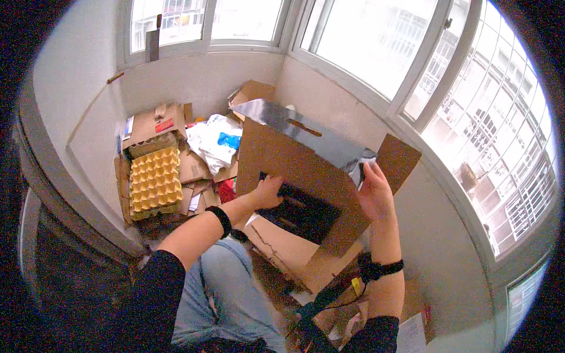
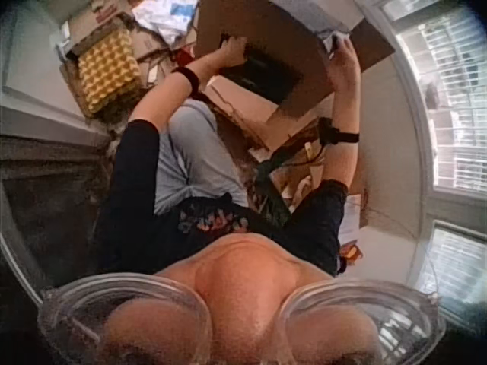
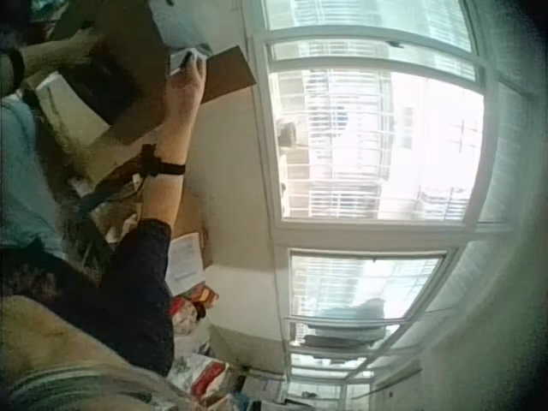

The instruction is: Tearing apart and organizing cardboard boxes for recycling.

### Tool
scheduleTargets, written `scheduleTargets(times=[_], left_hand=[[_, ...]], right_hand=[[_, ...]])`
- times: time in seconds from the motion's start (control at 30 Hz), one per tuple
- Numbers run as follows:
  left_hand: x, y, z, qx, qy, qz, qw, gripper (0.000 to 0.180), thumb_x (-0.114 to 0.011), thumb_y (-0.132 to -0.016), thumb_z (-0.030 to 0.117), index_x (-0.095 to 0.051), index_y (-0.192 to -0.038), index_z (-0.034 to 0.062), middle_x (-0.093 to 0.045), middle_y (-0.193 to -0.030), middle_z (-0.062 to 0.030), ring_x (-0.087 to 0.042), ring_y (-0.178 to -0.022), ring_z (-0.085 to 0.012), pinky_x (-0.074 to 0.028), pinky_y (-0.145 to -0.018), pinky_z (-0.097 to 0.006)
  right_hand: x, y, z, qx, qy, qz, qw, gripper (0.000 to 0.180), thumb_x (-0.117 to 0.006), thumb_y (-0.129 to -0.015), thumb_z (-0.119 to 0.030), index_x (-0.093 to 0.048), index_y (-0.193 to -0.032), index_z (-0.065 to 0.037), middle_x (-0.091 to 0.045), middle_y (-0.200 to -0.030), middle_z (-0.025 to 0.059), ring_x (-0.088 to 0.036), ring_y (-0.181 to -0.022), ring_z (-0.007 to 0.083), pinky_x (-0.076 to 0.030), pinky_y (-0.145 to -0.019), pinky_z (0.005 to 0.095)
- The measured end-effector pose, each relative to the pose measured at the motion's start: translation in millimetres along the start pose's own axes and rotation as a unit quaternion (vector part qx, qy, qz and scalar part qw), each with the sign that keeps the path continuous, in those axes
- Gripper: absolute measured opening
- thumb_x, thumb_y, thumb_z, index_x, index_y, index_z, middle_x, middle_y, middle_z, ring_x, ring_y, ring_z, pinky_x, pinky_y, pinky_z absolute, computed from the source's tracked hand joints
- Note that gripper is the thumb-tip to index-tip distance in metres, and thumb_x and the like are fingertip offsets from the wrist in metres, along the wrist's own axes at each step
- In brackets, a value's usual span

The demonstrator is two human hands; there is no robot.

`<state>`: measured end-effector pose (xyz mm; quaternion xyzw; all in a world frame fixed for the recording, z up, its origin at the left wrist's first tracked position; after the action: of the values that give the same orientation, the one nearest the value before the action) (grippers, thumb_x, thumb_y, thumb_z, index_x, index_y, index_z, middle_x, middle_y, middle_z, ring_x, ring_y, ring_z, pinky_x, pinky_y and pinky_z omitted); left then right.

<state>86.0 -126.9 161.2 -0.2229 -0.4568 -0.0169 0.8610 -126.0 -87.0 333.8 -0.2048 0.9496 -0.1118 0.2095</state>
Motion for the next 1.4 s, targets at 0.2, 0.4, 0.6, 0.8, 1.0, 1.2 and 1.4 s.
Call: scheduleTargets(times=[0.2, 0.4, 0.6, 0.8, 1.0, 1.2, 1.4], left_hand=[[95.0, -24.6, -69.3, 0.113, 0.236, 0.246, 0.933, 0.067, -0.071, -0.068, 0.011, -0.036, -0.125, 0.0019, -0.048, -0.124, -0.0187, -0.051, -0.109, -0.0355, -0.044, -0.089, -0.041], [138.0, -26.8, -29.1, -0.003, 0.45, 0.22, 0.866, 0.075, -0.069, -0.071, 0.004, -0.03, -0.134, 0.0062, -0.035, -0.137, -0.0167, -0.059, -0.099, -0.0225, -0.05, -0.082, -0.03], [144.6, -18.6, -30.7, -0.013, 0.471, 0.187, 0.862, 0.04, -0.056, -0.072, -0.012, -0.058, -0.108, 0.0054, -0.056, -0.116, -0.0104, -0.055, -0.103, -0.0194, -0.048, -0.083, -0.028], [97.7, -24.1, -46.0, 0.009, 0.395, 0.102, 0.913, 0.025, -0.054, -0.073, -0.013, -0.063, -0.092, -0.0006, -0.064, -0.102, -0.0114, -0.059, -0.098, -0.0171, -0.046, -0.087, -0.028], [78.1, -27.6, -29.9, 0.015, 0.328, 0.094, 0.94, 0.029, -0.048, -0.072, -0.017, -0.061, -0.093, -0.0023, -0.065, -0.101, -0.01, -0.06, -0.095, -0.0176, -0.048, -0.084, -0.029], [129.1, -9.7, -24.8, -0.017, 0.269, 0.147, 0.952, 0.01, -0.054, -0.079, -0.007, -0.06, -0.087, -0.0034, -0.067, -0.087, -0.0086, -0.063, -0.082, -0.0137, -0.048, -0.075, -0.025], [143.0, -16.0, 0.7, -0.027, 0.277, 0.089, 0.956, 0.007, -0.057, -0.084, 0.001, -0.058, -0.089, -0.0049, -0.067, -0.092, -0.0103, -0.062, -0.087, -0.013, -0.048, -0.08, -0.025]], right_hand=[[20.5, -15.3, 10.6, -0.032, -0.053, 0.015, 0.998, 0.018, -0.05, -0.091, -0.014, -0.053, -0.106, -0.005, -0.06, -0.102, 0.0064, -0.058, -0.096, 0.0189, -0.047, -0.088, 0.0406], [60.3, -2.0, 19.7, -0.064, -0.012, 0.042, 0.997, 0.022, -0.051, -0.091, -0.014, -0.053, -0.111, -0.006, -0.061, -0.102, 0.0042, -0.058, -0.096, 0.017, -0.048, -0.087, 0.0389], [75.2, 12.7, 42.7, -0.088, -0.027, 0.022, 0.996, 0.023, -0.051, -0.092, -0.017, -0.054, -0.111, -0.005, -0.062, -0.101, 0.004, -0.059, -0.095, 0.0171, -0.048, -0.085, 0.0356], [127.6, 27.2, 89.0, -0.184, 0.086, 0.139, 0.969, 0.029, -0.049, -0.093, -0.022, -0.053, -0.113, -0.001, -0.058, -0.111, 0.0093, -0.055, -0.102, 0.0222, -0.043, -0.092, 0.0348], [175.4, 38.5, 104.3, -0.15, 0.032, 0.236, 0.96, 0.037, -0.053, -0.091, -0.024, -0.049, -0.118, 0.001, -0.056, -0.116, 0.0125, -0.053, -0.108, 0.0243, -0.041, -0.094, 0.036], [225.7, 69.3, 117.9, -0.095, 0.531, 0.343, 0.769, 0.075, -0.076, -0.071, -0.02, -0.034, -0.129, 0.003, -0.046, -0.128, 0.0205, -0.049, -0.114, 0.0291, -0.041, -0.095, 0.0385], [262.0, 77.7, 90.7, 0.012, 0.519, 0.359, 0.776, 0.103, -0.085, -0.058, -0.021, -0.022, -0.138, -0.006, -0.039, -0.133, 0.0221, -0.043, -0.12, 0.0314, -0.038, -0.1, 0.0377]])
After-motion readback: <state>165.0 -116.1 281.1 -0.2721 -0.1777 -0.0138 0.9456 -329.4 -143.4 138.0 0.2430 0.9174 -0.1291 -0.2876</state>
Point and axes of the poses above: each hand's wrist, its own y-axis away from the middle knuckle, its own x-axis out of the back of the hand, z = x × y, the point moved 10 cm from there along -y, towards the middle knuckle
